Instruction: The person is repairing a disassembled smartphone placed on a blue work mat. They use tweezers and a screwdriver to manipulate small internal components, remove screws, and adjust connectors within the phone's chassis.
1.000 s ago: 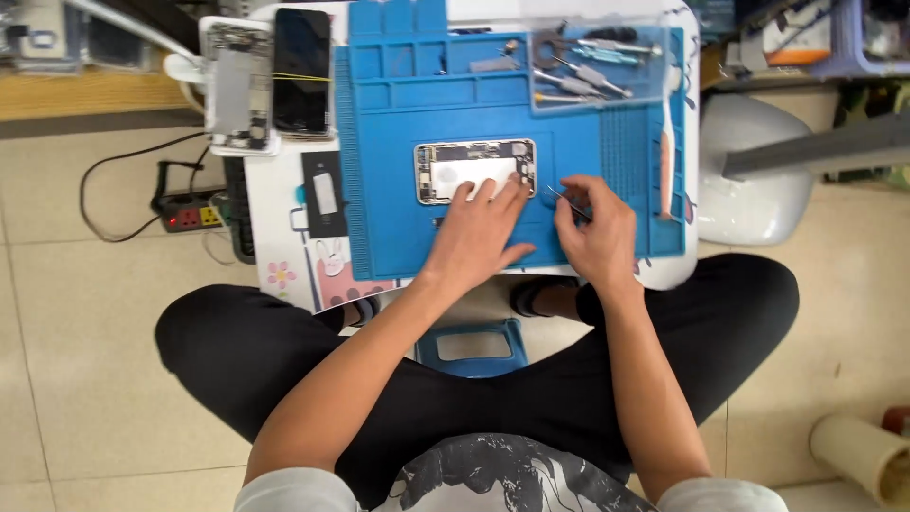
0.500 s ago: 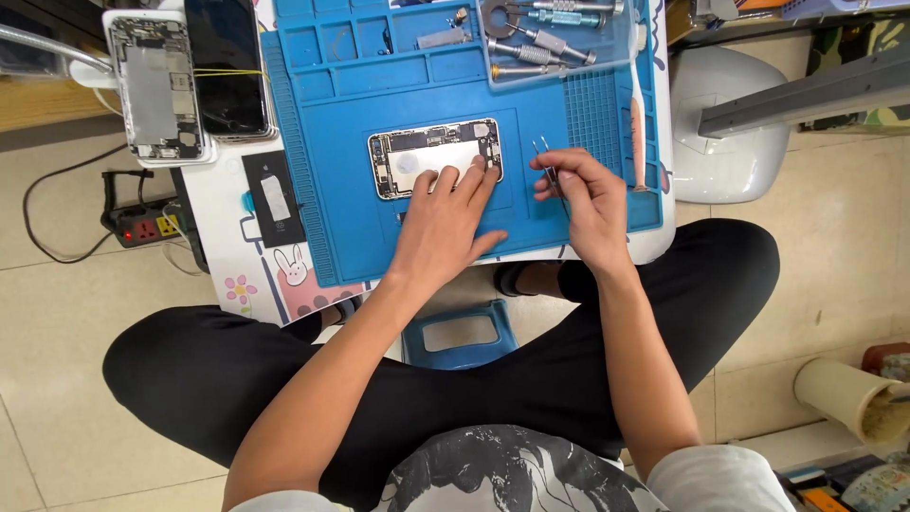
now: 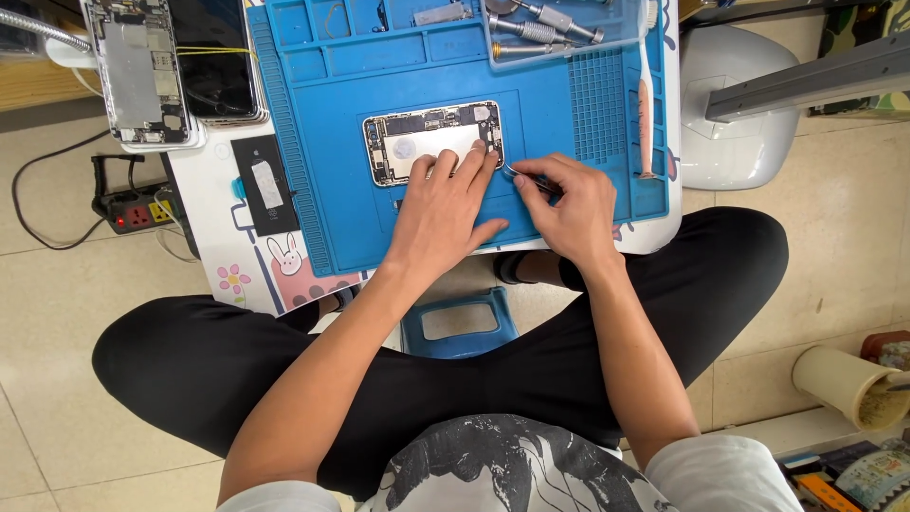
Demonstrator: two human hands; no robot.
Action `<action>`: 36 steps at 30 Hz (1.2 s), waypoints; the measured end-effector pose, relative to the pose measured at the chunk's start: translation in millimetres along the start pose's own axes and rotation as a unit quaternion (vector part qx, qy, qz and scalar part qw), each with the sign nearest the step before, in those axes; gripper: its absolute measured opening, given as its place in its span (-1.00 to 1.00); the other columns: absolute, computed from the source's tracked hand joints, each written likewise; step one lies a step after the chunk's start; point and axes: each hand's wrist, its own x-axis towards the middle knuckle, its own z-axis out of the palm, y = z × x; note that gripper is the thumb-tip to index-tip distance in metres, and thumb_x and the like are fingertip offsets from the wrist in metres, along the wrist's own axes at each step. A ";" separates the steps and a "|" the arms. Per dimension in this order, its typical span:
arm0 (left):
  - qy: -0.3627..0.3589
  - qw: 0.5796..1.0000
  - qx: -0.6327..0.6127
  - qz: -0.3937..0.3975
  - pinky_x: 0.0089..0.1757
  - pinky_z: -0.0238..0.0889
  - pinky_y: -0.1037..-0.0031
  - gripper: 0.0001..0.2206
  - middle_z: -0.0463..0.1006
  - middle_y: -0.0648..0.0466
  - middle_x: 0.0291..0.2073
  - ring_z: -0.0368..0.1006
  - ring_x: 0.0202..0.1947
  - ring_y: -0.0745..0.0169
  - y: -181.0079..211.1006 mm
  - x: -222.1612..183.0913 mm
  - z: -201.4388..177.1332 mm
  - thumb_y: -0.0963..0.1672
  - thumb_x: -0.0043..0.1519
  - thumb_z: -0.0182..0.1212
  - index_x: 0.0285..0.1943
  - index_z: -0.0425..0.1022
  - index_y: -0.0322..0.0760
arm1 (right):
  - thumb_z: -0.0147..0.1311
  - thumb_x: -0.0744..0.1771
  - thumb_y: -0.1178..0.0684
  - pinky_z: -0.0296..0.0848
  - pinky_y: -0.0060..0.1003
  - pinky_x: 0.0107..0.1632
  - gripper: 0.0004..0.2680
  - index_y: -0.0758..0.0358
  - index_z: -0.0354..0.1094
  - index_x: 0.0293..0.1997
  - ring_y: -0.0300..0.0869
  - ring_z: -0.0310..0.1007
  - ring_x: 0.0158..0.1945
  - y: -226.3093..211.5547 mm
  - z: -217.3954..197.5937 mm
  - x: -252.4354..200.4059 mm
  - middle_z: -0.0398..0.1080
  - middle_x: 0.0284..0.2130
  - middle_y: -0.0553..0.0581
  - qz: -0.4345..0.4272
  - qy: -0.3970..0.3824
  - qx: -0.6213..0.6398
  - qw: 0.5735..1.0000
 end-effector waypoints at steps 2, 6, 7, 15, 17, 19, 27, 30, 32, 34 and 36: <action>-0.003 1.000 0.003 -0.001 0.14 0.18 0.16 -0.29 0.37 -0.01 0.30 0.27 0.03 0.13 0.5 -0.6 -0.3 0.19 0.24 0.31 0.45 0.39 -0.27 | 0.26 0.37 0.20 0.36 -0.43 -0.44 -0.91 0.08 0.64 -0.12 -0.27 0.44 -0.49 -6.2 -0.9 0.4 0.54 -0.47 -0.04 -0.009 0.005 -0.001 1.000; -0.008 1.000 -0.009 -0.002 0.15 0.17 0.14 -0.30 0.38 -0.02 0.30 0.27 0.04 0.13 -0.6 0.2 0.4 0.18 0.26 0.30 0.46 0.40 -0.26 | 0.24 0.36 0.22 0.39 -0.40 -0.45 -0.90 0.10 0.65 -0.13 -0.22 0.46 -0.50 -12.1 -1.4 2.1 0.54 -0.48 -0.02 -0.024 0.015 -0.027 0.999; -0.008 1.000 -0.009 -0.003 0.15 0.17 0.14 -0.30 0.38 -0.02 0.30 0.27 0.04 0.13 -0.4 -0.1 -0.2 0.18 0.26 0.30 0.46 0.40 -0.26 | 0.24 0.36 0.22 0.39 -0.40 -0.45 -0.90 0.10 0.65 -0.13 -0.22 0.46 -0.50 -11.7 -0.6 1.7 0.54 -0.48 -0.02 -0.024 0.014 -0.027 0.999; -0.015 1.000 -0.018 -0.001 0.17 0.17 0.11 -0.30 0.39 -0.05 0.31 0.29 0.06 0.10 0.1 0.1 -4.3 0.16 0.26 0.31 0.47 0.39 -0.29 | 0.24 0.36 0.17 0.38 -0.36 -0.46 -0.92 0.07 0.64 -0.14 -0.17 0.48 -0.51 -10.1 3.4 0.2 0.54 -0.47 -0.04 -0.039 0.033 -0.071 0.996; -0.013 1.000 -0.016 0.000 0.16 0.17 0.11 -0.30 0.39 -0.05 0.31 0.29 0.06 0.09 0.6 0.3 -3.3 0.16 0.26 0.31 0.47 0.39 -0.29 | 0.24 0.36 0.16 0.38 -0.35 -0.46 -0.92 0.08 0.64 -0.14 -0.16 0.49 -0.52 -11.7 4.1 -0.4 0.54 -0.47 -0.04 -0.041 0.036 -0.081 0.995; -0.012 1.000 -0.008 0.001 0.16 0.18 0.11 -0.30 0.39 -0.05 0.32 0.29 0.06 0.09 0.5 -0.4 -3.9 0.17 0.26 0.31 0.47 0.39 -0.30 | 0.24 0.37 0.16 0.38 -0.35 -0.47 -0.92 0.10 0.64 -0.13 -0.15 0.49 -0.52 -13.4 6.1 -2.5 0.54 -0.47 -0.03 -0.044 0.041 -0.087 0.994; -0.008 1.000 -0.017 0.004 0.18 0.17 0.09 -0.28 0.37 -0.06 0.33 0.28 0.09 0.07 -0.1 -2.0 -2.1 0.16 0.24 0.33 0.47 0.38 -0.31 | 0.25 0.38 0.08 0.43 -0.42 -0.43 -0.92 -0.07 0.64 -0.11 -0.22 0.54 -0.47 -13.8 21.1 -12.8 0.54 -0.42 -0.19 -0.070 0.100 -0.199 0.972; -0.011 1.000 -0.022 0.005 0.18 0.17 0.08 -0.29 0.37 -0.08 0.33 0.28 0.09 0.06 -0.1 -1.7 -1.4 0.15 0.25 0.33 0.47 0.38 -0.32 | 0.23 0.39 0.07 0.47 -0.40 -0.39 -0.92 -0.08 0.62 -0.10 -0.18 0.59 -0.37 -12.8 29.2 -18.5 0.55 -0.37 -0.18 -0.090 0.125 -0.244 0.957; -0.010 1.000 -0.023 0.005 0.18 0.17 0.09 -0.30 0.38 -0.07 0.33 0.28 0.09 0.07 -0.9 -1.4 -0.7 0.15 0.26 0.32 0.48 0.38 -0.31 | 0.22 0.38 0.07 0.48 -0.42 -0.36 -0.91 -0.09 0.61 -0.09 -0.21 0.60 -0.34 -8.3 34.8 -21.3 0.55 -0.35 -0.19 -0.095 0.134 -0.265 0.950; -0.010 1.000 -0.023 0.006 0.18 0.16 0.09 -0.31 0.38 -0.07 0.32 0.28 0.09 0.08 -0.9 -2.3 0.3 0.15 0.27 0.31 0.48 0.38 -0.30 | 0.21 0.38 0.06 0.49 -0.45 -0.33 -0.91 -0.09 0.60 -0.08 -0.24 0.61 -0.31 -5.4 39.5 -24.7 0.55 -0.33 -0.21 -0.099 0.143 -0.285 0.943; -0.011 1.000 -0.016 0.007 0.16 0.18 0.08 -0.29 0.38 -0.07 0.33 0.28 0.08 0.06 -0.9 -3.1 1.1 0.15 0.24 0.33 0.48 0.38 -0.31 | 0.20 0.38 0.06 0.50 -0.47 -0.31 -0.90 -0.09 0.60 -0.08 -0.27 0.60 -0.30 -4.0 42.8 -26.8 0.55 -0.32 -0.21 -0.106 0.157 -0.315 0.930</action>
